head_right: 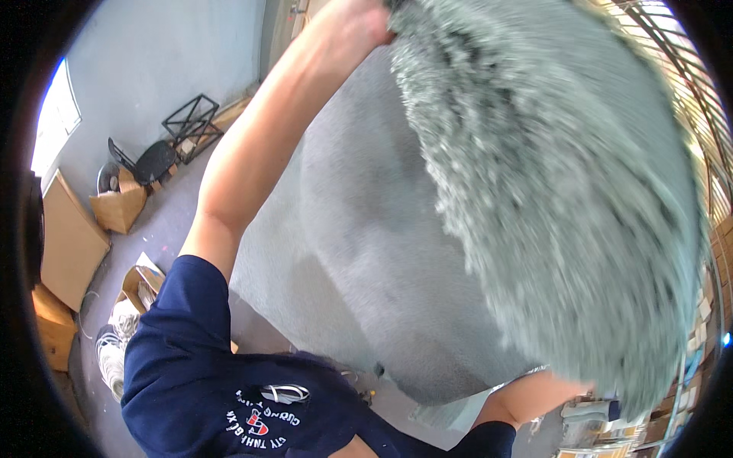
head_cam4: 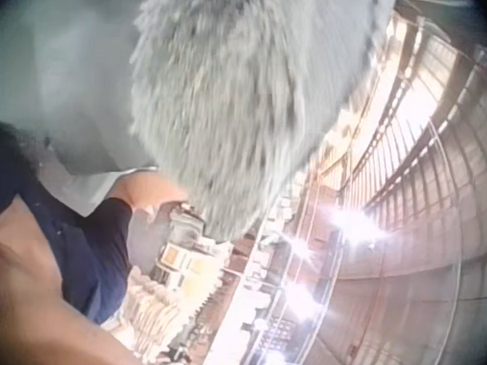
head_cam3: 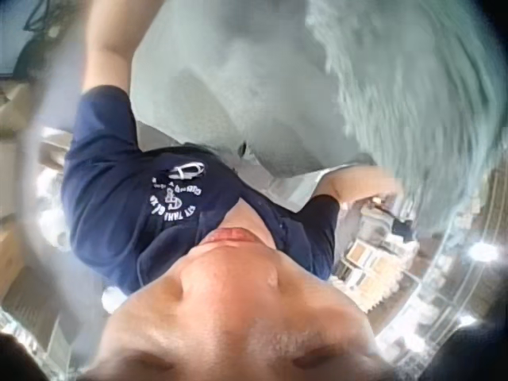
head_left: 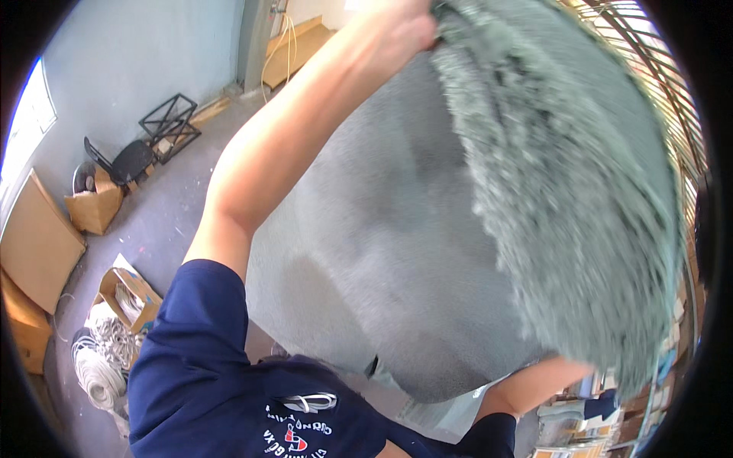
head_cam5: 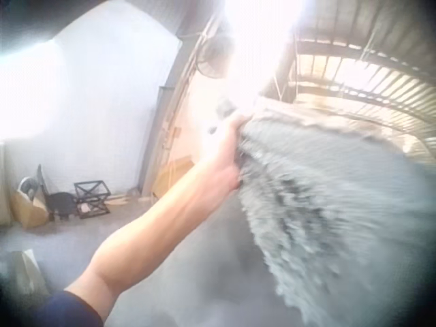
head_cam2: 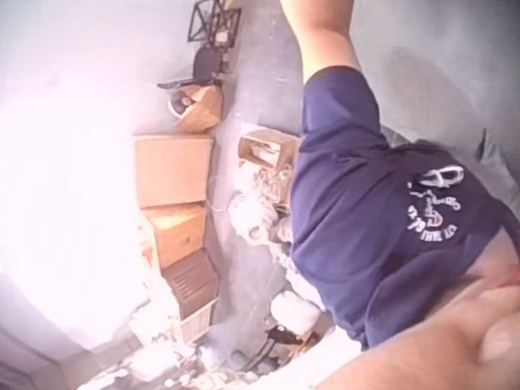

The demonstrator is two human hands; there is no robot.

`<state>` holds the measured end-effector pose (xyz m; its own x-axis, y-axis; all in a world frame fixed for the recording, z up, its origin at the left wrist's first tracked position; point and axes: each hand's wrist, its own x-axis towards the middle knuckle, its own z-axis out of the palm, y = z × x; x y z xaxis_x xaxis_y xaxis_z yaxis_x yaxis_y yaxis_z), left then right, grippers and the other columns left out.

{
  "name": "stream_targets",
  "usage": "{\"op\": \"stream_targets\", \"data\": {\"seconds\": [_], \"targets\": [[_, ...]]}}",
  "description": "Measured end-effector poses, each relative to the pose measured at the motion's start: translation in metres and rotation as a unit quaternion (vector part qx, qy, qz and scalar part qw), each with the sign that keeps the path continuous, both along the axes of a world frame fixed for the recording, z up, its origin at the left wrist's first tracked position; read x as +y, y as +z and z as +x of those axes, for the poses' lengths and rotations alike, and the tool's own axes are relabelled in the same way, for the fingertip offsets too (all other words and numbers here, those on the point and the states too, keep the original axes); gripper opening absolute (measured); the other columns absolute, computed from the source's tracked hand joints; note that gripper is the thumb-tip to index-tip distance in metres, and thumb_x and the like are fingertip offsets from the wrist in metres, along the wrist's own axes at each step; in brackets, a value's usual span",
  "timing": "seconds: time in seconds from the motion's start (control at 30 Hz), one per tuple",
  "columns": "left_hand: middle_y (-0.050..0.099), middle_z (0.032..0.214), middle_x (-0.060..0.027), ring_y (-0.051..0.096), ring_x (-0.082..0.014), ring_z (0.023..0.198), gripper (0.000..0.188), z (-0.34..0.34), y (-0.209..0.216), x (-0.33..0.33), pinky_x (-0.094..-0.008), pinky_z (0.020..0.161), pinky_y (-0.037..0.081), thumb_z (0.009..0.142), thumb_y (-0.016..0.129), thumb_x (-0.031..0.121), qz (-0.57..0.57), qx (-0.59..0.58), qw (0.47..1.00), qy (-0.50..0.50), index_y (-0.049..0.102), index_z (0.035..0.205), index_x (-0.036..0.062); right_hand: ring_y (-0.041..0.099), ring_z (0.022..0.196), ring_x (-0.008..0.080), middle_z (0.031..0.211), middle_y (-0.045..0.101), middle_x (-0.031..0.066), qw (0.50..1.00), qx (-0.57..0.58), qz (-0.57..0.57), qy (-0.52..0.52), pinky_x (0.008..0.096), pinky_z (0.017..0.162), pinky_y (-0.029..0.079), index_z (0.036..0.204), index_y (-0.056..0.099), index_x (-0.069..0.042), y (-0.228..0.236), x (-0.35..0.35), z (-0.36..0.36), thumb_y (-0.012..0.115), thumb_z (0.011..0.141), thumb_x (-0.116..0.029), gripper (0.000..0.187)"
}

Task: The person repeatedly picks up large green fabric pieces from a table, folds them by hand, and places them into a growing stack. The person handles the fabric one piece at a time, smoothing and aligning edges before stacking. A coworker is visible in the background working at a separate station.

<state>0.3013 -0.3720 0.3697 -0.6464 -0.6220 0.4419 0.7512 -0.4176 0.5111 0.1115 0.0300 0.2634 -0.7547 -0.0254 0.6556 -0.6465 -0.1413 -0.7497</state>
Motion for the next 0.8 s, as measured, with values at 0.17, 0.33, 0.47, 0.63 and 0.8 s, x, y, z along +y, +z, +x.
{"op": "stream_targets", "data": {"seconds": [0.17, 0.33, 0.47, 0.63, 0.8], "targets": [[0.068, 0.129, -0.014, 0.064, -0.0314, 0.119, 0.044, -0.032, -0.008, -0.186, -0.0528, 0.1, 0.053, 0.091, 0.067, 0.034, 0.062, -0.05, 0.997, 0.023, 0.063, 0.128, 0.0087, 0.064, 0.11, 0.0248, 0.118, 0.067, 0.0147, 0.994, -0.038, -0.031, 0.101, 0.0417, 0.103, 0.05, 0.135, 0.053, 0.005, 0.061, -0.142, -0.082, 0.068, 0.094, -0.035, 0.059], [0.069, 0.123, -0.0148, 0.065, -0.0283, 0.115, 0.048, -0.009, 0.003, -0.151, -0.0471, 0.1, 0.053, 0.093, 0.068, 0.037, 0.035, -0.126, 0.967, 0.219, 0.065, 0.126, 0.003, 0.064, 0.108, 0.024, 0.115, 0.068, 0.0141, 0.99, -0.072, -0.025, 0.119, 0.0409, 0.104, 0.049, 0.135, 0.052, 0.005, 0.046, -0.155, -0.123, 0.07, 0.093, -0.033, 0.059], [0.066, 0.13, -0.0128, 0.061, -0.0297, 0.12, 0.051, 0.03, -0.014, -0.113, -0.0453, 0.104, 0.05, 0.092, 0.068, 0.043, -0.055, -0.119, 0.913, 0.386, 0.065, 0.13, 0.008, 0.064, 0.108, 0.0234, 0.114, 0.068, 0.0136, 0.99, -0.093, 0.011, 0.108, 0.0401, 0.104, 0.048, 0.135, 0.052, 0.005, 0.005, -0.115, -0.113, 0.071, 0.092, -0.032, 0.06], [0.067, 0.129, -0.015, 0.066, -0.0282, 0.117, 0.052, 0.148, -0.157, -0.109, -0.0453, 0.099, 0.056, 0.101, 0.055, 0.041, 0.04, -0.15, 0.891, 0.426, 0.061, 0.137, 0.0043, 0.064, 0.106, 0.0226, 0.111, 0.069, 0.0131, 0.963, -0.219, 0.128, 0.093, 0.0393, 0.105, 0.048, 0.135, 0.051, 0.005, -0.146, -0.034, -0.032, 0.073, 0.091, -0.031, 0.061], [0.05, 0.151, -0.0146, 0.048, -0.0308, 0.138, 0.087, 0.27, -0.454, -0.033, -0.0478, 0.113, 0.041, 0.09, 0.062, 0.063, 0.218, -0.404, 0.772, 0.439, 0.044, 0.153, 0.0075, 0.062, 0.116, 0.0234, 0.124, 0.065, 0.0153, 0.777, -0.547, 0.251, 0.182, 0.0377, 0.108, 0.044, 0.139, 0.047, 0.008, -0.349, -0.039, 0.095, 0.08, 0.088, -0.034, 0.074]]}}
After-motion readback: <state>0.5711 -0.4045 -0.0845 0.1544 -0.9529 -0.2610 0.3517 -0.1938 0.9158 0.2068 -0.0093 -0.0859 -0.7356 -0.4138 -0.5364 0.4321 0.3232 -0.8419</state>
